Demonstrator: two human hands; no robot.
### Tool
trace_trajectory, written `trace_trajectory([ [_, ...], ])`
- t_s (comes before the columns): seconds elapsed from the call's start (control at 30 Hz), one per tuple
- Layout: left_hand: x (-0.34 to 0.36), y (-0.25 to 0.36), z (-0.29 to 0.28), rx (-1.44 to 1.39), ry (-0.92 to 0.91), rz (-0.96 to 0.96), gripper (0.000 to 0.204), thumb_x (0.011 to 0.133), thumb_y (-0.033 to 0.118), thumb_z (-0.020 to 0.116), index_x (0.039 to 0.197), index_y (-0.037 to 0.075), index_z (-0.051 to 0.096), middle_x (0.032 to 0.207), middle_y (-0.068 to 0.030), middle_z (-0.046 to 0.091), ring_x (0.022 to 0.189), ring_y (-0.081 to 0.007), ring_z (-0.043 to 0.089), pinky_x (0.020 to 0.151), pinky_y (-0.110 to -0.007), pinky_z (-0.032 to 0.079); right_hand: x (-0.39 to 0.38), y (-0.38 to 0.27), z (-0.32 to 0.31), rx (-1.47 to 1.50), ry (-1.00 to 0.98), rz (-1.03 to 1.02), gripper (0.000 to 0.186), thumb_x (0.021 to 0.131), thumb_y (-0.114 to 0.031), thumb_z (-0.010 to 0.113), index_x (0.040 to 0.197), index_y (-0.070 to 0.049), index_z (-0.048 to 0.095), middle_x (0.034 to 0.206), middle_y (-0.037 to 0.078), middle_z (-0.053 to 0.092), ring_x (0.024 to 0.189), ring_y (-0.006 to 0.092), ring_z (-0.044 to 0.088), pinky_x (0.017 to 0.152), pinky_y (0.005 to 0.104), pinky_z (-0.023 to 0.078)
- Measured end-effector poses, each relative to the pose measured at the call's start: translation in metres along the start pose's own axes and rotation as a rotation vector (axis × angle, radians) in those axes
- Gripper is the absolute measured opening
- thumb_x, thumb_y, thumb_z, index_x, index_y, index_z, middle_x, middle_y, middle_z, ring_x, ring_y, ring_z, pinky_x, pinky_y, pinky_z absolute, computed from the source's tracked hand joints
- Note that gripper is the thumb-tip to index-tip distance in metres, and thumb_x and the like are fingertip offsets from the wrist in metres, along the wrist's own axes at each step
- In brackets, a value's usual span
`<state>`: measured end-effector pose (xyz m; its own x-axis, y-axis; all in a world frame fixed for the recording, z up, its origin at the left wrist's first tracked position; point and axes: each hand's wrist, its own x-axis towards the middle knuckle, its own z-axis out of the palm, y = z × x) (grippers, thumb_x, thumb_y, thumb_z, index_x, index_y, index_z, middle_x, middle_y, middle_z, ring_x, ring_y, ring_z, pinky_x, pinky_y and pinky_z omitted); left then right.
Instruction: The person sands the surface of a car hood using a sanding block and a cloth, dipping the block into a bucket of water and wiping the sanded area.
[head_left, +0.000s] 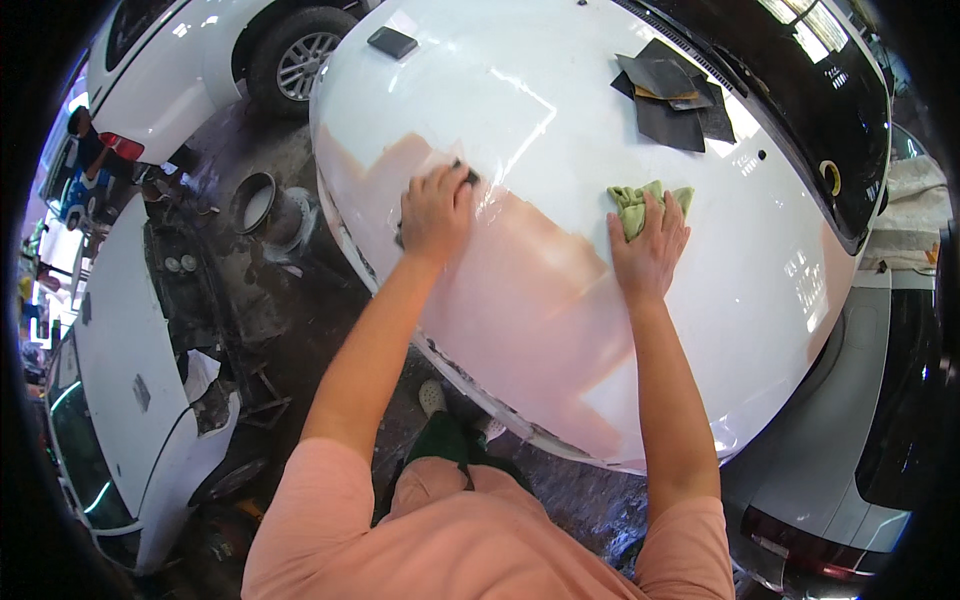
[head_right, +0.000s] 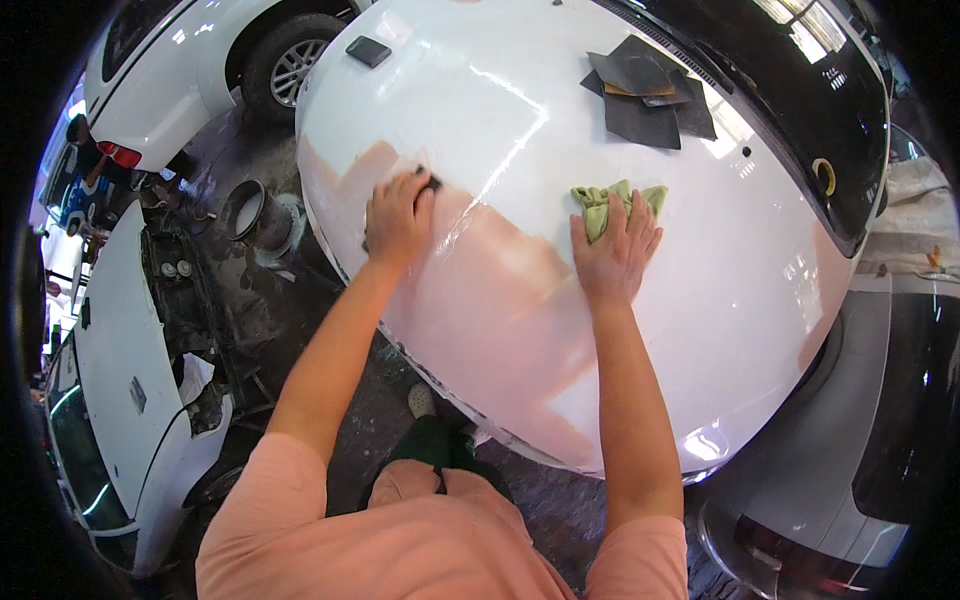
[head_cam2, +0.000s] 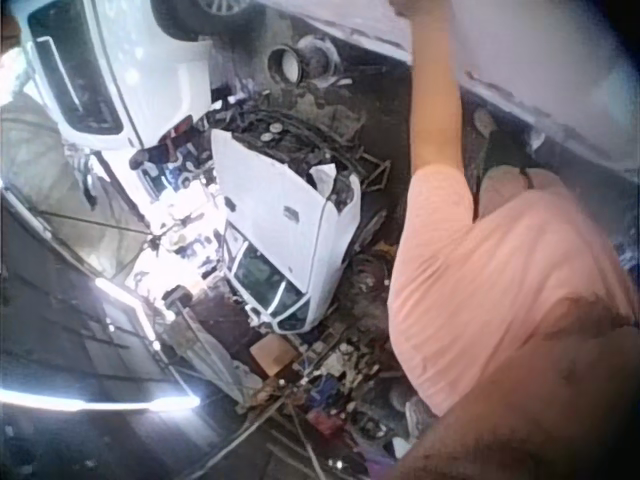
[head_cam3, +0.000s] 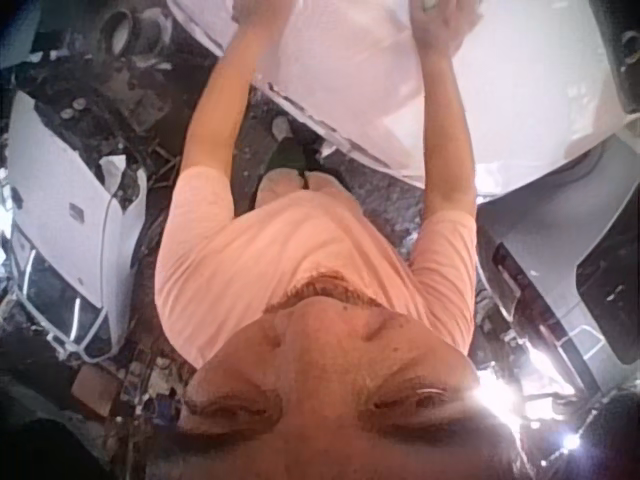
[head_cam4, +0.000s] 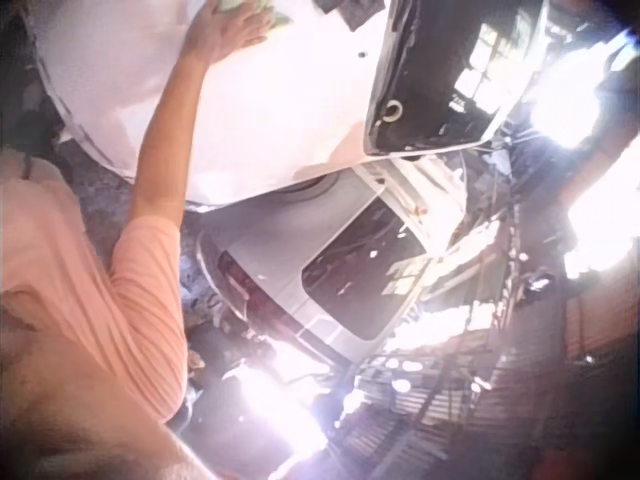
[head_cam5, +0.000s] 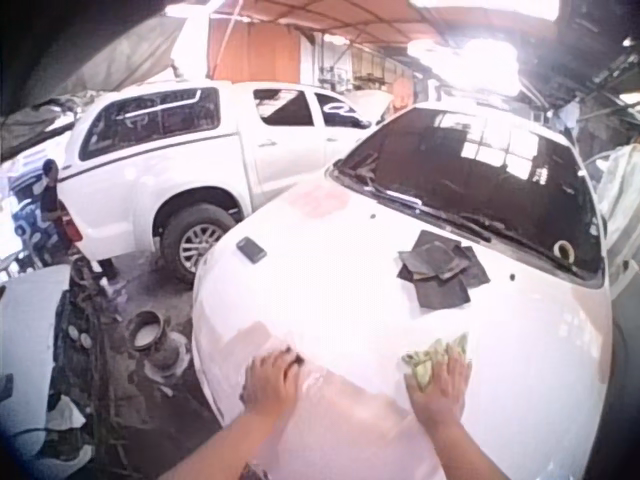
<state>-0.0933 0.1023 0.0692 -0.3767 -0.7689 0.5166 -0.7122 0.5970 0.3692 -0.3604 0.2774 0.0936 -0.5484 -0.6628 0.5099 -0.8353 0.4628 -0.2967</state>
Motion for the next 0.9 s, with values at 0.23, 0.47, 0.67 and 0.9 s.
trace_trajectory([
  [0.23,-0.092,0.036,0.005,-0.042,0.002,0.034,0.036,0.1,0.027,0.068,0.135,0.017,0.071,0.139,-0.008,0.067,0.118,-0.0365,0.06,0.102,-0.052,0.048,-0.002,0.012,-0.005,-0.02,0.005,0.008,0.067,0.093,-0.045,0.078,0.15,-0.015,0.057,0.163,0.013,0.044,0.156,0.036,0.036,0.131,0.0615,0.023],
  [0.47,0.012,0.002,-0.003,0.048,0.051,-0.033,0.037,0.101,0.027,0.068,0.136,0.016,0.069,0.136,-0.0077,0.069,0.117,-0.0362,0.061,0.103,-0.05,0.047,-0.001,-0.002,-0.003,0.025,0.014,-0.005,0.067,0.093,-0.045,0.077,0.15,-0.015,0.058,0.163,0.012,0.044,0.156,0.0361,0.036,0.131,0.0619,0.024],
  [0.67,-0.104,0.047,0.002,-0.042,-0.017,0.03,0.035,0.1,0.025,0.068,0.134,0.017,0.072,0.136,-0.0077,0.069,0.118,-0.0342,0.062,0.104,-0.049,0.048,-0.005,0.016,0.0,-0.034,0.05,-0.012,0.066,0.093,-0.045,0.077,0.149,-0.016,0.058,0.163,0.013,0.044,0.156,0.0371,0.037,0.13,0.062,0.024],
  [0.9,0.014,-0.003,-0.005,0.004,0.061,0.054,0.031,0.101,0.023,0.067,0.129,0.014,0.072,0.131,-0.0072,0.071,0.112,-0.0368,0.062,0.097,-0.051,0.05,-0.002,0.001,0.001,-0.001,0.045,-0.027,0.066,0.093,-0.045,0.078,0.149,-0.016,0.058,0.163,0.014,0.045,0.154,0.0375,0.039,0.129,0.0639,0.026],
])
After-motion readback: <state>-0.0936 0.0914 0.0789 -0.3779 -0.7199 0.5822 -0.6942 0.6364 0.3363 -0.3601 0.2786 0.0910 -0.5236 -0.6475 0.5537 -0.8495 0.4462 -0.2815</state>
